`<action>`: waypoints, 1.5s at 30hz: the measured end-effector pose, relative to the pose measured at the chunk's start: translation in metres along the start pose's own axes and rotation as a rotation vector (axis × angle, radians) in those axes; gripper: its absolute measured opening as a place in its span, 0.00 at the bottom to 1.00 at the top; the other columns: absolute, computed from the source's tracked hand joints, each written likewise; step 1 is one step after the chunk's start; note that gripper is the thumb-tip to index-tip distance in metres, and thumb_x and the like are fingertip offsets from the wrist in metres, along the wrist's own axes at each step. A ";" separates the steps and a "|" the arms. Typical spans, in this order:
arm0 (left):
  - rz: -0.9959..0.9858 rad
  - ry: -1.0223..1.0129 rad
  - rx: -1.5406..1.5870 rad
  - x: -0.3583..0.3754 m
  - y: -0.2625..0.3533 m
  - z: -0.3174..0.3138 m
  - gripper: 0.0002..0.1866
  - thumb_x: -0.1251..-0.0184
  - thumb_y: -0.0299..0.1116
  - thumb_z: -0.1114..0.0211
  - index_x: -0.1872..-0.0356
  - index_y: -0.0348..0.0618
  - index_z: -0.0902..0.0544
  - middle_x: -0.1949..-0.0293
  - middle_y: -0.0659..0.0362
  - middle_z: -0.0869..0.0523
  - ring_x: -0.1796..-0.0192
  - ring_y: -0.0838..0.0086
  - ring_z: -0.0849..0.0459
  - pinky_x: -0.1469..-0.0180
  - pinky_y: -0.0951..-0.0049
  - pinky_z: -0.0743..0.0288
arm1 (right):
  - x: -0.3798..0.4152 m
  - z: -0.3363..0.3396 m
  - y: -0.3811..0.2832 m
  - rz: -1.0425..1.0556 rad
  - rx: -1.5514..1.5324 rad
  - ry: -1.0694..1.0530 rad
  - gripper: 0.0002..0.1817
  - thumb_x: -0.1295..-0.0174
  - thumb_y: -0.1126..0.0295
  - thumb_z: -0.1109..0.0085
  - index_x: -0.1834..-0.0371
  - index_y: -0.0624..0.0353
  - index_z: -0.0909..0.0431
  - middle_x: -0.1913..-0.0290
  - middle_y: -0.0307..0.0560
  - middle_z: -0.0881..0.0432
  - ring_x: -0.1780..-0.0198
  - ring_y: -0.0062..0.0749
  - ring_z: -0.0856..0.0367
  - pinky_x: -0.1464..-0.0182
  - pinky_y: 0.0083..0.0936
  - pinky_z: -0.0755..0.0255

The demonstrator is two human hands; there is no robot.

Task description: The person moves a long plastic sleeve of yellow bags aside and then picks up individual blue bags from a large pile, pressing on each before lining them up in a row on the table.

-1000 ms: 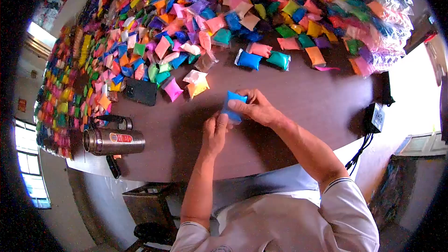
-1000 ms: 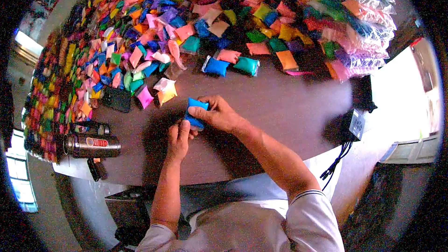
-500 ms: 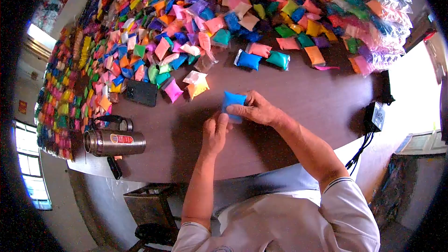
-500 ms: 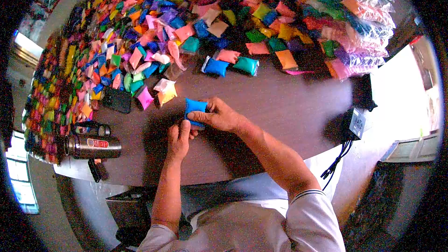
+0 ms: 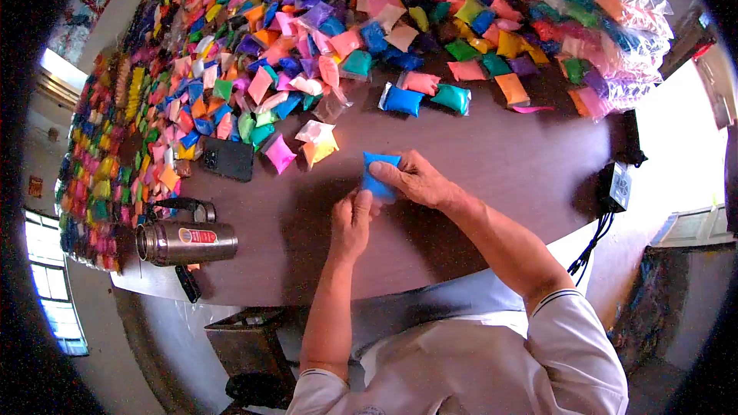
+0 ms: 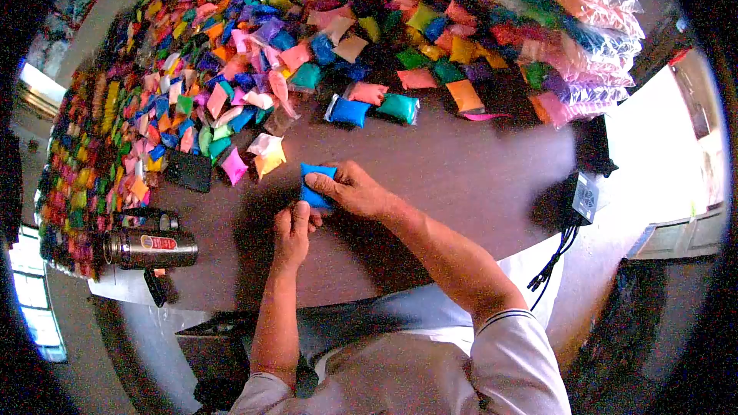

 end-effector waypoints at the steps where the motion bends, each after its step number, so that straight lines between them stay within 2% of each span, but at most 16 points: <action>1: 0.023 0.009 0.005 0.000 -0.003 0.001 0.24 0.25 0.50 0.52 0.70 0.38 0.21 0.76 0.60 0.19 0.73 0.78 0.24 0.69 0.76 0.30 | 0.000 0.000 0.001 -0.010 -0.010 0.001 0.24 0.28 0.52 0.53 0.70 0.62 0.23 0.74 0.41 0.19 0.71 0.22 0.21 0.66 0.25 0.26; 7: 0.046 0.016 0.045 -0.001 0.002 0.003 0.24 0.26 0.50 0.51 0.71 0.39 0.22 0.75 0.61 0.20 0.74 0.78 0.25 0.69 0.76 0.30 | -0.006 -0.003 0.012 0.088 0.068 -0.063 0.20 0.29 0.56 0.49 0.69 0.63 0.22 0.74 0.39 0.19 0.71 0.21 0.22 0.67 0.25 0.27; 9: 0.066 0.019 0.044 0.000 -0.002 0.002 0.23 0.26 0.49 0.50 0.70 0.38 0.21 0.75 0.60 0.19 0.73 0.78 0.23 0.69 0.75 0.29 | -0.007 -0.002 0.022 0.037 -0.077 -0.082 0.20 0.30 0.57 0.48 0.71 0.63 0.22 0.74 0.39 0.19 0.71 0.20 0.23 0.68 0.25 0.28; 13: 0.132 0.044 0.097 0.001 -0.014 0.004 0.22 0.25 0.46 0.50 0.68 0.37 0.21 0.75 0.60 0.18 0.72 0.77 0.22 0.69 0.75 0.29 | -0.009 0.002 0.027 0.047 0.074 -0.043 0.23 0.31 0.54 0.46 0.75 0.63 0.20 0.75 0.39 0.19 0.71 0.19 0.25 0.67 0.25 0.29; 16: 0.062 0.053 0.041 0.001 0.000 0.004 0.23 0.25 0.47 0.52 0.71 0.37 0.22 0.76 0.59 0.19 0.73 0.77 0.22 0.70 0.75 0.29 | -0.004 0.003 0.026 -0.038 0.064 0.034 0.23 0.31 0.54 0.47 0.71 0.65 0.21 0.74 0.40 0.19 0.69 0.21 0.25 0.65 0.27 0.28; 19: 0.021 0.027 0.060 0.000 0.003 0.004 0.24 0.24 0.47 0.53 0.71 0.37 0.22 0.76 0.59 0.19 0.73 0.76 0.22 0.70 0.75 0.29 | 0.003 0.021 0.020 0.118 0.097 0.331 0.16 0.34 0.61 0.42 0.65 0.66 0.22 0.71 0.43 0.20 0.67 0.23 0.26 0.63 0.28 0.28; 21: 0.013 0.014 0.059 -0.001 -0.007 0.007 0.24 0.24 0.48 0.54 0.71 0.37 0.22 0.76 0.59 0.20 0.73 0.76 0.22 0.70 0.75 0.29 | 0.025 0.044 0.003 0.336 0.433 0.757 0.10 0.35 0.70 0.44 0.59 0.67 0.23 0.66 0.48 0.18 0.66 0.25 0.23 0.63 0.26 0.28; 22: 0.012 0.019 0.063 -0.001 -0.012 0.008 0.24 0.24 0.48 0.53 0.71 0.38 0.22 0.76 0.59 0.20 0.73 0.76 0.22 0.69 0.75 0.29 | 0.040 0.053 -0.015 0.320 0.388 0.848 0.08 0.40 0.78 0.45 0.58 0.65 0.23 0.68 0.49 0.19 0.66 0.25 0.23 0.63 0.27 0.27; 24: 0.031 0.039 0.085 0.001 -0.013 0.007 0.25 0.24 0.49 0.53 0.73 0.38 0.23 0.77 0.60 0.20 0.73 0.76 0.22 0.68 0.74 0.29 | 0.065 0.092 -0.028 0.432 0.694 1.046 0.08 0.43 0.82 0.44 0.61 0.63 0.22 0.69 0.47 0.20 0.67 0.25 0.24 0.65 0.23 0.29; 27: 0.037 0.011 0.071 0.002 -0.005 0.005 0.26 0.24 0.49 0.53 0.75 0.38 0.23 0.77 0.60 0.20 0.73 0.76 0.23 0.68 0.74 0.29 | 0.107 0.143 -0.067 0.482 1.160 1.265 0.08 0.46 0.83 0.42 0.64 0.61 0.21 0.68 0.48 0.20 0.66 0.36 0.21 0.64 0.26 0.27; 29: 0.065 0.022 0.083 0.007 -0.003 0.005 0.26 0.24 0.49 0.53 0.75 0.37 0.23 0.77 0.60 0.20 0.73 0.76 0.23 0.68 0.74 0.30 | 0.127 0.176 -0.069 0.328 1.323 1.312 0.06 0.44 0.73 0.39 0.64 0.60 0.20 0.66 0.48 0.18 0.60 0.43 0.20 0.55 0.35 0.26; 31: 0.098 0.038 0.094 0.013 -0.002 0.005 0.26 0.24 0.48 0.53 0.75 0.37 0.23 0.77 0.60 0.20 0.72 0.76 0.23 0.68 0.73 0.30 | 0.136 0.207 -0.051 0.065 1.388 1.233 0.10 0.41 0.67 0.39 0.60 0.58 0.19 0.61 0.48 0.18 0.53 0.44 0.22 0.49 0.38 0.29; 35: 0.088 0.006 0.025 0.044 -0.001 -0.002 0.25 0.24 0.47 0.52 0.74 0.36 0.22 0.77 0.59 0.20 0.72 0.75 0.24 0.66 0.71 0.31 | 0.138 0.216 -0.021 0.226 1.471 1.120 0.13 0.41 0.65 0.39 0.55 0.56 0.18 0.55 0.47 0.19 0.49 0.46 0.24 0.47 0.38 0.30; 37: 0.077 0.006 -0.003 0.055 0.001 -0.003 0.24 0.24 0.47 0.52 0.73 0.35 0.22 0.77 0.60 0.20 0.72 0.75 0.24 0.66 0.71 0.31 | 0.136 0.216 -0.014 0.023 1.523 1.055 0.15 0.40 0.64 0.39 0.51 0.54 0.18 0.51 0.47 0.20 0.48 0.47 0.25 0.46 0.37 0.31; 41: 0.050 0.055 0.003 0.067 0.003 -0.005 0.23 0.24 0.46 0.51 0.72 0.36 0.23 0.76 0.59 0.20 0.70 0.75 0.23 0.65 0.70 0.30 | 0.135 0.227 0.006 0.029 1.596 1.005 0.10 0.41 0.68 0.41 0.58 0.53 0.17 0.57 0.48 0.20 0.52 0.49 0.25 0.48 0.39 0.32; 45: -0.007 0.070 0.101 0.067 0.000 -0.013 0.22 0.25 0.46 0.50 0.72 0.36 0.23 0.74 0.58 0.20 0.69 0.74 0.23 0.64 0.69 0.29 | 0.133 0.199 -0.009 -0.171 1.483 0.823 0.06 0.42 0.67 0.42 0.67 0.57 0.20 0.63 0.51 0.21 0.56 0.50 0.25 0.52 0.41 0.31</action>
Point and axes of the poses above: each hand's wrist, its own x-axis away from the middle knuckle, its own z-axis out of the back of the hand, y = z × x, the point moved 5 cm from there along -x, towards the middle knuckle
